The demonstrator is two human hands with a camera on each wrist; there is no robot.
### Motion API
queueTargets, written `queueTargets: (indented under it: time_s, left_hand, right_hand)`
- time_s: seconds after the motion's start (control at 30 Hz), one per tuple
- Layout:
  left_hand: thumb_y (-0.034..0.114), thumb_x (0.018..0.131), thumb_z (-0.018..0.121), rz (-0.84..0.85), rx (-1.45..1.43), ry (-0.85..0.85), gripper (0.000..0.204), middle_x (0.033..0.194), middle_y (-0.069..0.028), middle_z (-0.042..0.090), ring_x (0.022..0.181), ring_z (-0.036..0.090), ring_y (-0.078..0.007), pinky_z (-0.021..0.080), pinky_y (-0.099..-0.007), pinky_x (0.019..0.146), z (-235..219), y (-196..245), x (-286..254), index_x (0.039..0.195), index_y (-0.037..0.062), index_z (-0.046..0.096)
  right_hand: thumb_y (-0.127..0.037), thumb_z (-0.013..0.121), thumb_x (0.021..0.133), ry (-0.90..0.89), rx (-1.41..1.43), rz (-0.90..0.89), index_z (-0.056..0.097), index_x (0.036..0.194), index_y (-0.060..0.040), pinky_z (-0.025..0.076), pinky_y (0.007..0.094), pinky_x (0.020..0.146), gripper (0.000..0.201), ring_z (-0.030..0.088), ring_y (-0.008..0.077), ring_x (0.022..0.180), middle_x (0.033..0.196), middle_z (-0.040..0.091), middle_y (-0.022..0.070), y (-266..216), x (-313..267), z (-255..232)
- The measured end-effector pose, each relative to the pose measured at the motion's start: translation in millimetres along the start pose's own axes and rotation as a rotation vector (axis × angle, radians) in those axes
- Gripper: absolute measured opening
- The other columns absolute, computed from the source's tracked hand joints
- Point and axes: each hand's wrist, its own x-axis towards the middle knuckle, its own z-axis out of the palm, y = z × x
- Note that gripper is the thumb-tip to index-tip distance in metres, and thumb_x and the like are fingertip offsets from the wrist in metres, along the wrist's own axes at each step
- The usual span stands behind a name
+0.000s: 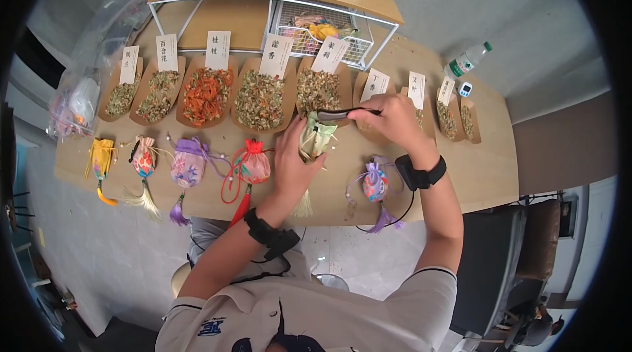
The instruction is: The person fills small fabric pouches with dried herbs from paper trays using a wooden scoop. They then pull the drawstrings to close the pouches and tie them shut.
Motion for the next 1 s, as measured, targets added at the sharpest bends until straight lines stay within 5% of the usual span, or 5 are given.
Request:
queueTargets:
  time_s: [0.17,0.27,0.3,0.5,1.0]
  left_hand:
    - [0.01,0.067,0.085,-0.006,0.008,-0.009,0.085,0.144,-0.0184,0.05,0.126,0.049,-0.0395,0.04,-0.0462,0.107,-1,-1,0,0.142,0.0047,0.046]
    - [0.011,0.067,0.085,-0.008,0.024,-0.017,0.085,0.145,-0.0184,0.05,0.126,0.049,-0.0394,0.04,-0.0461,0.107,-1,0,1,0.142,0.0042,0.045]
    - [0.011,0.067,0.085,-0.008,0.027,-0.018,0.085,0.145,-0.0185,0.049,0.126,0.049,-0.0394,0.04,-0.0461,0.107,-1,0,1,0.142,0.004,0.045]
    - [0.012,0.067,0.085,-0.009,0.032,-0.013,0.085,0.146,-0.0187,0.048,0.126,0.049,-0.0396,0.039,-0.0459,0.108,0,-1,0,0.142,0.0035,0.045]
    - [0.011,0.066,0.085,-0.005,0.018,-0.001,0.086,0.146,-0.0184,0.049,0.126,0.05,-0.0396,0.04,-0.0457,0.107,0,0,1,0.142,0.0037,0.045]
  right_hand:
    - [-0.035,0.073,0.089,-0.051,-0.088,0.125,0.076,0.09,-0.0026,0.046,0.036,0.057,0.032,0.059,0.0275,0.059,0.068,0.064,0.0149,34,34,4]
    - [-0.036,0.072,0.09,-0.053,-0.041,-0.008,0.075,0.091,-0.0021,0.047,0.0377,0.059,0.034,0.06,0.0288,0.061,0.069,0.064,0.0157,66,62,18]
    - [-0.042,0.069,0.09,-0.106,-0.025,0.024,0.076,0.086,-0.0058,0.049,0.0428,0.065,0.037,0.063,0.0379,0.07,0.073,0.066,0.0175,61,70,16]
    - [-0.041,0.068,0.089,-0.126,-0.172,-0.186,0.071,0.085,-0.0023,0.05,0.0433,0.071,0.039,0.063,0.0386,0.08,0.082,0.068,0.0167,68,99,28]
    - [-0.037,0.071,0.089,-0.324,-0.023,-0.029,0.075,0.09,-0.0048,0.049,0.0401,0.068,0.033,0.062,0.036,0.073,0.081,0.067,0.0168,59,85,19]
